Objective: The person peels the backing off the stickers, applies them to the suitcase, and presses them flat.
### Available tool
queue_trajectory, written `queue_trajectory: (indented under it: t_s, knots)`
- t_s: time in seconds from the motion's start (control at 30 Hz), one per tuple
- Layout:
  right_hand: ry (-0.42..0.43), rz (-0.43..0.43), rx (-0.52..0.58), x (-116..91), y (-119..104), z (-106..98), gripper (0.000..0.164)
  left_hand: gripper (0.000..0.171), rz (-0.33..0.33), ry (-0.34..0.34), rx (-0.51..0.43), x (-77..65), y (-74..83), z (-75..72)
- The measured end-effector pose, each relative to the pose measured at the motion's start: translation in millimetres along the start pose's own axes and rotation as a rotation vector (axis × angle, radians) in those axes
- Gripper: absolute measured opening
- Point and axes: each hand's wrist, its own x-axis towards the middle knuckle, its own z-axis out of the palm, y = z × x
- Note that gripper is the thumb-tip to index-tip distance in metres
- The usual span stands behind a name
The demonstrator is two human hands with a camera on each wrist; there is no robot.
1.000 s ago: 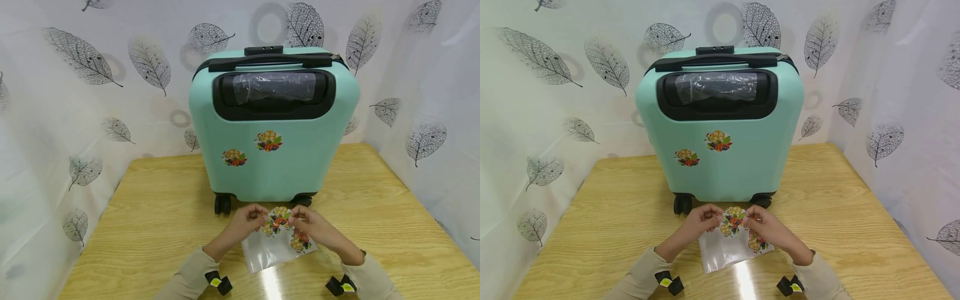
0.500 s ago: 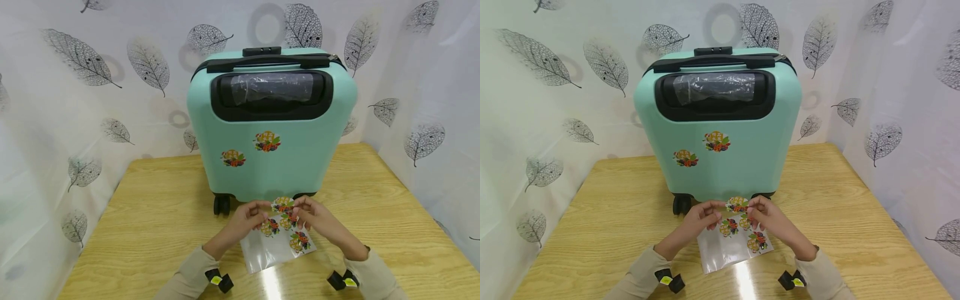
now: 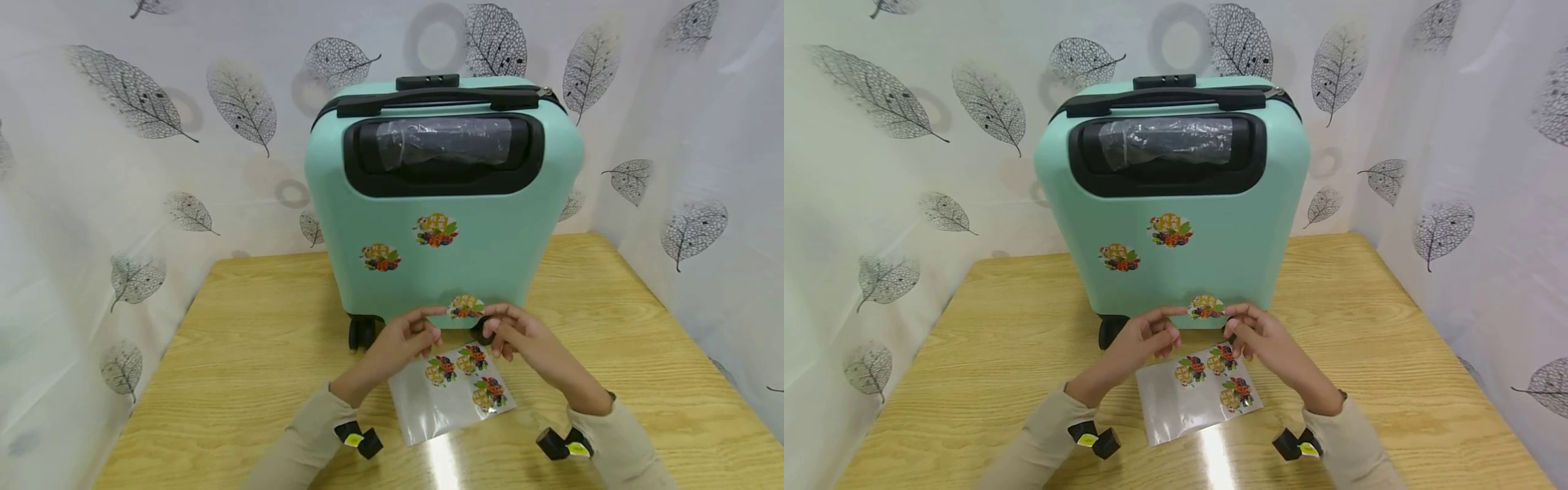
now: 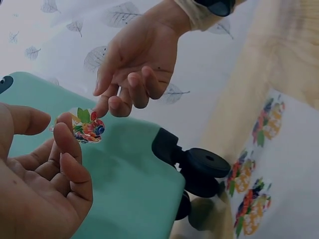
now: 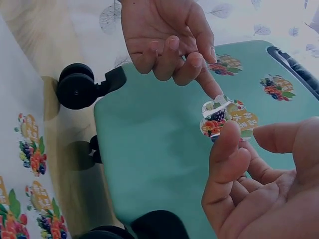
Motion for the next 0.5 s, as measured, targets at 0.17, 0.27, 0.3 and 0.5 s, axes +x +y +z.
queue_trajectory:
  t_s: [0.17, 0.27, 0.3, 0.5]
  knots:
    - [0.032, -0.013, -0.027, 0, -9, -5, 0.042, 0.043, 0.001, -0.011, -0.012, 3.4, 9.1, -1.4]
    - [0.044, -0.043, -0.030, 1, -14, -9, 0.040, 0.044, 0.013, -0.016, -0.011, 5.7, 13.0, -2.1]
    - [0.046, -0.054, -0.027, 1, -15, -10, 0.039, 0.044, 0.020, -0.019, -0.012, 6.4, 14.7, -2.3]
    - [0.051, -0.107, -0.007, 3, -21, -16, 0.035, 0.045, 0.043, -0.035, -0.042, 9.4, 26.4, -4.7]
